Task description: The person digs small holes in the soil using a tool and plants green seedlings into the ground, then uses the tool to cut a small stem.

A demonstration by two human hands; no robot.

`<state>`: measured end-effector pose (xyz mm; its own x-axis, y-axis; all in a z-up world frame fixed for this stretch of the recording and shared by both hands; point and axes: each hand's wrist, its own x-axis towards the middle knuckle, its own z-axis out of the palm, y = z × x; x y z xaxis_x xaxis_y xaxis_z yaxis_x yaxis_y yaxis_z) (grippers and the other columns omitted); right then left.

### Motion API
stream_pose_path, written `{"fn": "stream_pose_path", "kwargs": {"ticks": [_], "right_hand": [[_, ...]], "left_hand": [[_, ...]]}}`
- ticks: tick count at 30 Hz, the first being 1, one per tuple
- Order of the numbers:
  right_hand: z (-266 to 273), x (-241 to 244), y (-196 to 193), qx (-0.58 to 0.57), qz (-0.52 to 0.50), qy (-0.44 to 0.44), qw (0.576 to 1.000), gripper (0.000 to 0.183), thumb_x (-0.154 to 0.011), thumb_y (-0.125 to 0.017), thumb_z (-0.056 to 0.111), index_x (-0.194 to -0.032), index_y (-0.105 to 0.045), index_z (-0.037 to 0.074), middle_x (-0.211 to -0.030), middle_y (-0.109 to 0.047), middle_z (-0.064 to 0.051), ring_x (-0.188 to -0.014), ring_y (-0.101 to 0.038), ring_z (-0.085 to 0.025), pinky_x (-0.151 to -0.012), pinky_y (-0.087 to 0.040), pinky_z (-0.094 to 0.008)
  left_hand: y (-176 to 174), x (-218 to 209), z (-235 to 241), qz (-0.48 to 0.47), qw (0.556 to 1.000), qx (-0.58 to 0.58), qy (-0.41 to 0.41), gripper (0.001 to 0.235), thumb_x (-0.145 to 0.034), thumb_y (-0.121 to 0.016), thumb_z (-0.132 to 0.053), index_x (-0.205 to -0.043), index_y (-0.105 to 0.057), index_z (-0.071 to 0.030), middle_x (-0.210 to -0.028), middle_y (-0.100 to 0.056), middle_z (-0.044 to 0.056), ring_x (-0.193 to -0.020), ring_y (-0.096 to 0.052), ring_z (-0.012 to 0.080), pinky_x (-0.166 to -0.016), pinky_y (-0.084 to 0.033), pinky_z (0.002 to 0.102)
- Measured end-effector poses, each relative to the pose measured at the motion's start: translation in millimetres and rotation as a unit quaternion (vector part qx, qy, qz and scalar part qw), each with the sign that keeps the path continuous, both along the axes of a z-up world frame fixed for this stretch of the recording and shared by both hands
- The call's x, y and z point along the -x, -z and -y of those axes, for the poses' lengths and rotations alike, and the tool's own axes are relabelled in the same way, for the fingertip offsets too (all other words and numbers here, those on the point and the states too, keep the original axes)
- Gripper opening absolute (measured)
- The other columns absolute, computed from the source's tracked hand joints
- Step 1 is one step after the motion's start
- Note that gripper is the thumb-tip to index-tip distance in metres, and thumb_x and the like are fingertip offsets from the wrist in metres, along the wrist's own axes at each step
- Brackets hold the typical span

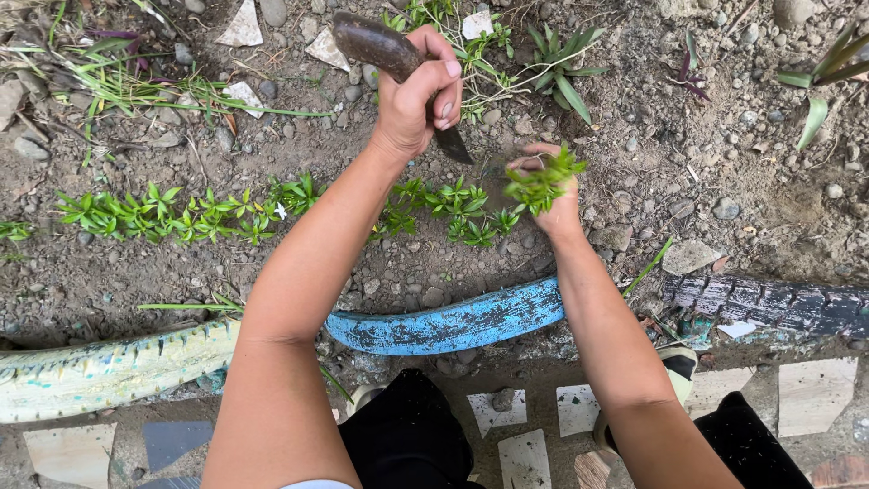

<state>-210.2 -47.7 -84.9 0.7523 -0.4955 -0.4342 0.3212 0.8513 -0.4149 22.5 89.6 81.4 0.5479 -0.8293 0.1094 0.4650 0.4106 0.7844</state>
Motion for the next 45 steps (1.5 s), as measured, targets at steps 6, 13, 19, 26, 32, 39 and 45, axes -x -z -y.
{"fn": "stream_pose_path", "kwargs": {"ticks": [6, 13, 19, 26, 32, 39, 45], "right_hand": [[-7, 5, 6, 0.601, -0.252, -0.126, 0.748, 0.046, -0.093, -0.066, -0.008, -0.135, -0.050, 0.001, -0.116, -0.070, -0.012, -0.103, -0.072, -0.022, -0.090, -0.060, -0.035], [-13, 6, -9, 0.602, -0.286, -0.162, 0.728, 0.038, -0.089, -0.065, -0.011, -0.124, -0.058, 0.003, -0.111, -0.072, -0.010, -0.103, -0.072, -0.020, -0.091, -0.060, -0.034], [-16, 7, -19, 0.593, -0.276, -0.164, 0.739, 0.031, -0.094, -0.062, -0.005, -0.124, -0.058, 0.004, -0.113, -0.074, -0.009, -0.104, -0.075, -0.019, -0.093, -0.059, -0.033], [-16, 5, -24, 0.653, -0.274, -0.146, 0.691, 0.036, -0.086, -0.077, 0.001, -0.118, -0.061, 0.008, -0.099, -0.075, -0.007, -0.090, -0.070, -0.016, -0.081, -0.056, -0.034], [-19, 2, -24, 0.637, -0.246, -0.153, 0.714, 0.025, -0.094, -0.068, 0.003, -0.118, -0.063, 0.010, -0.107, -0.077, -0.004, -0.094, -0.072, -0.014, -0.082, -0.059, -0.032], [-22, 1, -40, 0.650, -0.327, -0.190, 0.660, 0.036, -0.084, -0.076, 0.006, -0.117, -0.062, 0.006, -0.097, -0.076, -0.008, -0.085, -0.073, -0.014, -0.079, -0.058, -0.034], [-16, 5, -19, 0.653, -0.253, -0.131, 0.701, 0.042, -0.084, -0.077, 0.000, -0.121, -0.058, 0.001, -0.106, -0.072, -0.008, -0.097, -0.066, -0.013, -0.085, -0.054, -0.030]], "left_hand": [[3, -2, -6, 0.017, 0.999, -0.023, -0.021, 0.012, -0.095, -0.064, -0.007, -0.091, -0.053, -0.004, -0.062, -0.049, 0.004, -0.047, -0.044, 0.0122, -0.041, -0.037, 0.030], [0, -14, -11, 0.025, 0.997, -0.026, -0.068, 0.014, -0.096, -0.065, -0.009, -0.091, -0.053, -0.005, -0.059, -0.049, 0.003, -0.044, -0.043, 0.0124, -0.042, -0.039, 0.030], [8, -3, -1, 0.046, 0.994, -0.045, -0.090, 0.019, -0.098, -0.070, -0.014, -0.090, -0.055, -0.006, -0.059, -0.051, 0.003, -0.045, -0.045, 0.0120, -0.042, -0.039, 0.029], [21, -1, 8, 0.041, 0.990, -0.067, -0.121, 0.024, -0.097, -0.075, -0.018, -0.086, -0.056, -0.008, -0.059, -0.054, 0.002, -0.045, -0.049, 0.0113, -0.042, -0.042, 0.028], [29, 3, 12, 0.043, 0.988, -0.084, -0.124, 0.025, -0.097, -0.076, -0.019, -0.084, -0.058, -0.008, -0.058, -0.054, 0.002, -0.045, -0.050, 0.0110, -0.042, -0.042, 0.027], [32, 7, 16, 0.046, 0.984, -0.117, -0.126, 0.024, -0.097, -0.076, -0.022, -0.086, -0.060, -0.009, -0.063, -0.058, 0.001, -0.051, -0.055, 0.0105, -0.046, -0.046, 0.028], [29, -14, 30, -0.047, 0.982, 0.005, -0.181, 0.024, -0.095, -0.071, -0.015, -0.079, -0.054, -0.009, -0.059, -0.054, 0.003, -0.044, -0.051, 0.0130, -0.041, -0.045, 0.032]]}}
